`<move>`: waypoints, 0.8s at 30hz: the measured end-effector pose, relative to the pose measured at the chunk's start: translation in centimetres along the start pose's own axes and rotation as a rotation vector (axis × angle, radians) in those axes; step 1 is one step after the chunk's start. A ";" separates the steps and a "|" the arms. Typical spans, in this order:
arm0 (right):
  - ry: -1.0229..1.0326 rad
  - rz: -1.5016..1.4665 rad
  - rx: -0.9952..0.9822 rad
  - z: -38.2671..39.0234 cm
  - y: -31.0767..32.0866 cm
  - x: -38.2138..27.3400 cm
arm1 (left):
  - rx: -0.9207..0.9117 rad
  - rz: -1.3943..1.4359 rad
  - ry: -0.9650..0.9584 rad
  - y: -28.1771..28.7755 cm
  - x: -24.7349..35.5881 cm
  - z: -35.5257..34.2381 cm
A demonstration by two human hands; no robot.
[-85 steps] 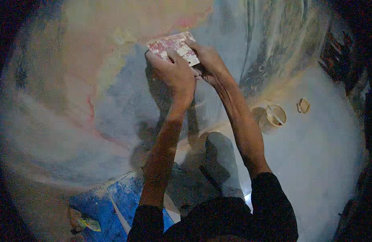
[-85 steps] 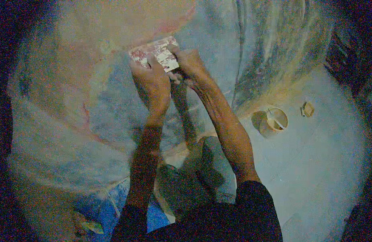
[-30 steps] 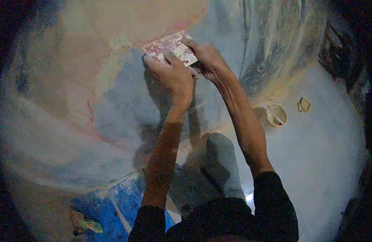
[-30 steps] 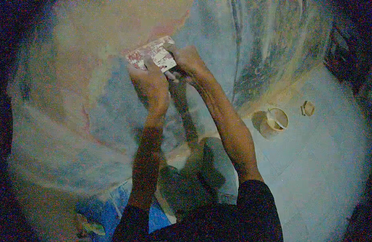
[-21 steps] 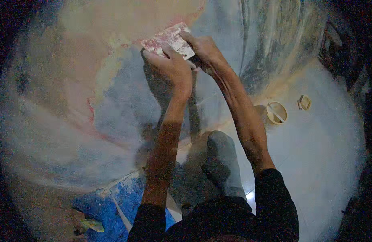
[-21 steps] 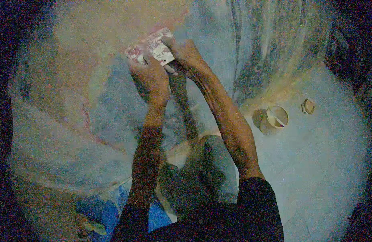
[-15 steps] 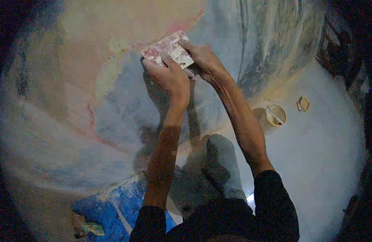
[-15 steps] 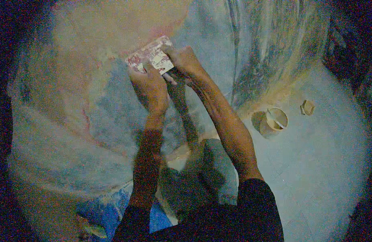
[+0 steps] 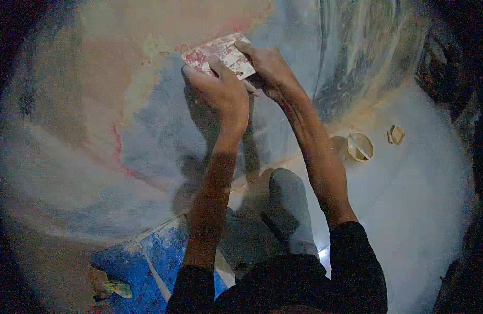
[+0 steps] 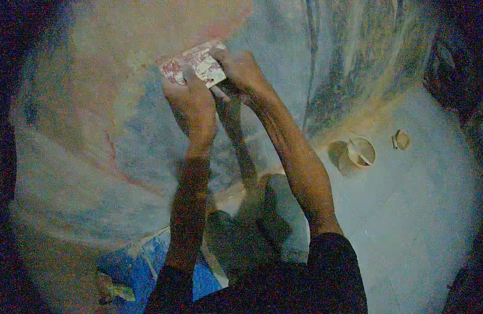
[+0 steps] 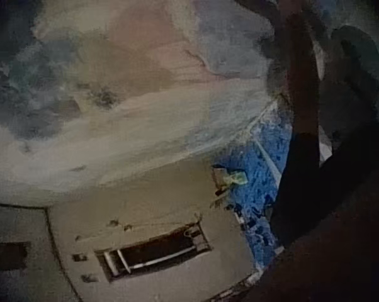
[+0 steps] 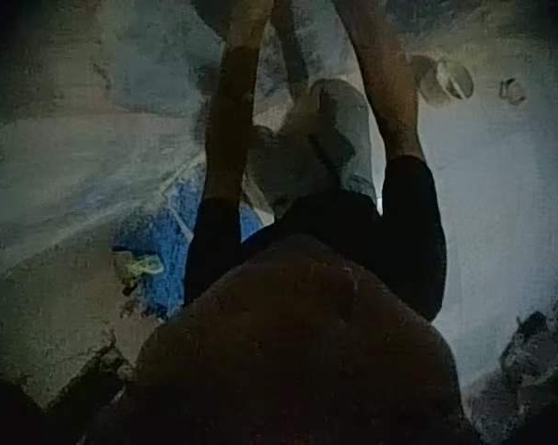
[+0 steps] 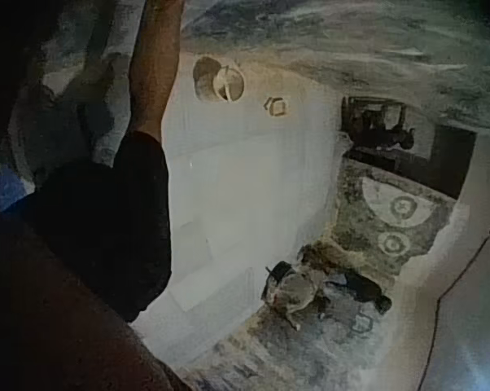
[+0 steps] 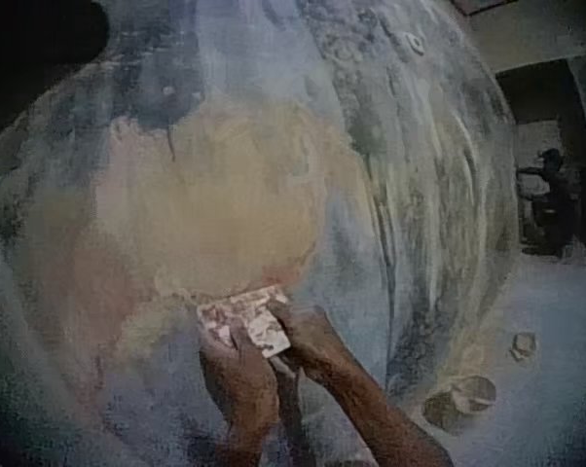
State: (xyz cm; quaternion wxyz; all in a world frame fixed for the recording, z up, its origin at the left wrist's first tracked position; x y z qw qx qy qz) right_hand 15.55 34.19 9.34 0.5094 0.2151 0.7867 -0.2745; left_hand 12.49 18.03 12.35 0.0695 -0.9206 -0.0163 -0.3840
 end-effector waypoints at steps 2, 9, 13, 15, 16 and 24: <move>0.072 0.060 -0.004 -0.3 0.1 -0.4 | -0.064 0.077 0.063 -0.8 -1.4 -0.6; 0.162 0.290 -0.043 -0.5 1.2 1.5 | -0.300 0.062 0.584 -1.1 -3.1 2.8; 0.101 0.063 -0.038 0.0 0.3 2.6 | -0.200 -0.028 0.322 -0.4 -3.8 1.7; 0.102 0.104 -0.055 -0.3 -0.9 2.1 | 0.045 -0.336 -0.267 -0.1 -4.4 0.0; 0.087 0.117 -0.072 -0.8 -0.4 2.8 | 0.040 -0.330 -0.264 -0.4 -3.8 0.3; 0.127 0.178 -0.001 -1.8 1.0 2.0 | -0.234 0.152 0.336 -1.8 -2.9 0.5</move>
Point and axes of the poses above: each hand's wrist, its own z-axis away from the middle knuckle, its own y-axis out of the back of the hand, x = y × z, the point moved 9 cm from there along -z, towards the middle knuckle, and after that the axes turned 3 degrees about y, right-handed, at the moved point
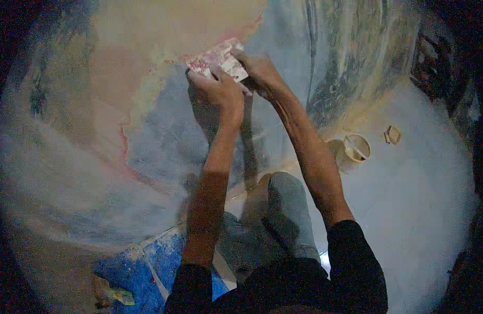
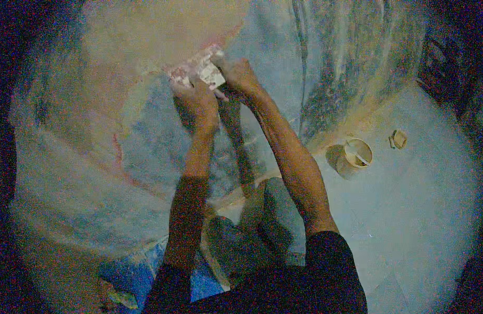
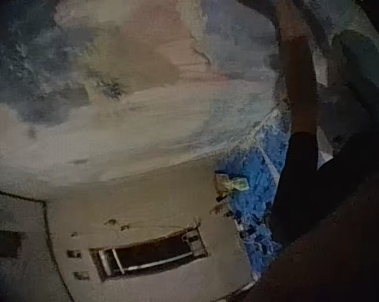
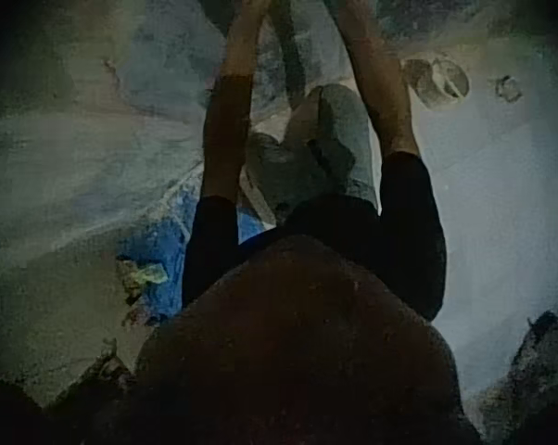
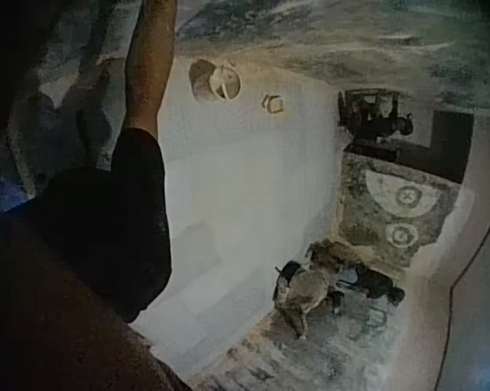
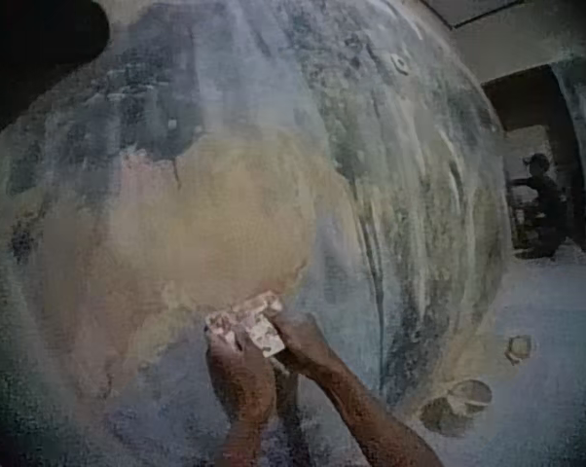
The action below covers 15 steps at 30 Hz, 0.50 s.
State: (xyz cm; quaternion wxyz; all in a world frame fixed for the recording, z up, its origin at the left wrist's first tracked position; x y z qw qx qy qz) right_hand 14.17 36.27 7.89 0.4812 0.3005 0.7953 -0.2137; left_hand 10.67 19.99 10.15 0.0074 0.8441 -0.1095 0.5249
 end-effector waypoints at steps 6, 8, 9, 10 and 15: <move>-0.052 -0.035 0.036 2.1 0.5 -1.0 | -0.063 0.213 -0.022 -0.2 -0.5 1.6; 0.005 -0.003 -0.015 2.2 -0.4 -1.3 | -0.021 0.131 0.022 0.5 -0.1 1.5; 0.006 -0.004 -0.018 2.1 -0.5 -1.1 | 0.018 0.050 0.072 1.0 -0.3 1.4; -0.048 -0.082 0.002 2.2 -0.8 -0.6 | -0.005 0.071 0.086 1.0 -0.4 1.4; -0.015 -0.083 -0.035 1.7 -1.5 -1.2 | 0.085 -0.035 -0.167 0.9 -2.3 -1.2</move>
Point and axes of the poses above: each hand's wrist, its own z-axis away from the middle knuckle, its own y-axis out of the back of the hand, x = y × z, the point moved 9 cm from there along -z, towards the middle knuckle, and after that the axes turned 3 degrees about y, right-handed, at the moved point
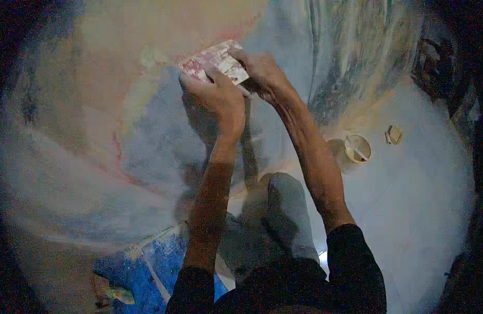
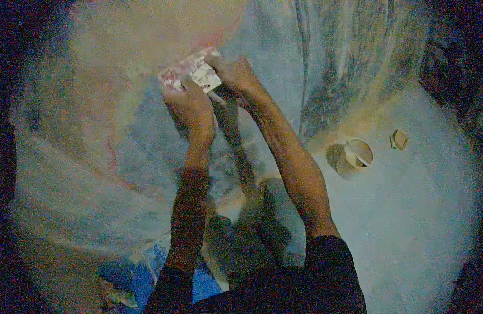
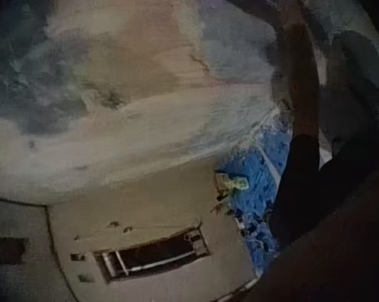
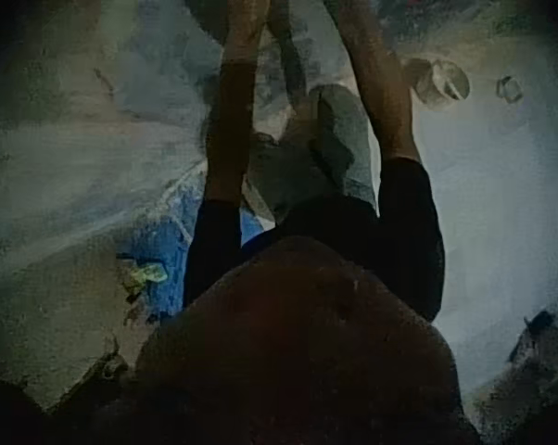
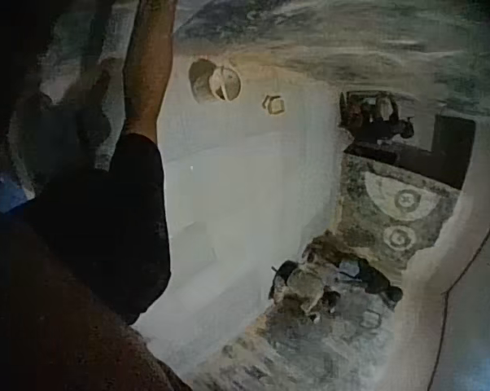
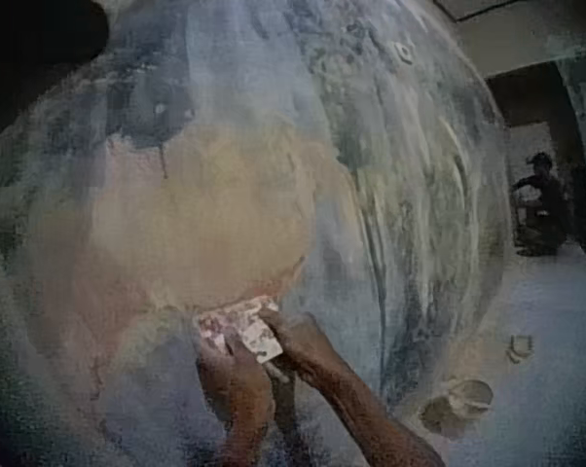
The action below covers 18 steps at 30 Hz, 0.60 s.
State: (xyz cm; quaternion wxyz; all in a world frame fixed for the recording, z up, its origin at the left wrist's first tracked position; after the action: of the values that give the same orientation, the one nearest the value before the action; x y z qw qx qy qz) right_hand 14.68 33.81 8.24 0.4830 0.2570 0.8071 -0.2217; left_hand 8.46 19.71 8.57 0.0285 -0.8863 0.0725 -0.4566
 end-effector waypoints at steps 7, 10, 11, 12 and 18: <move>-0.002 0.096 0.020 -1.1 1.3 1.2 | -0.143 0.277 0.172 -1.3 1.8 1.6; -0.001 0.104 0.045 -1.3 1.3 1.6 | -0.026 0.109 0.138 0.1 2.6 1.9; -0.018 0.089 0.037 -1.5 1.2 1.7 | -0.025 0.113 0.134 -0.1 2.4 1.6; -0.035 0.073 0.028 -1.7 1.2 1.9 | -0.050 0.162 0.169 -0.7 1.5 1.0; 0.016 0.089 0.000 -0.5 1.7 1.9 | -0.068 0.161 0.068 -0.6 0.4 1.6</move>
State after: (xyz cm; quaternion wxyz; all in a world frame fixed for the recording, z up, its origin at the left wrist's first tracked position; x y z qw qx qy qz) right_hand 14.62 35.77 6.61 0.4859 0.2945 0.7988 -0.1979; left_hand 10.09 20.23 8.04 0.0326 -0.8619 0.1599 -0.4801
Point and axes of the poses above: each hand's wrist, its own z-axis away from the middle knuckle, its own y-axis out of the back of the hand, x = y × z, the point moved 9 cm from there along -z, towards the middle knuckle, and after that the axes turned 3 degrees about y, right-handed, at the moved point
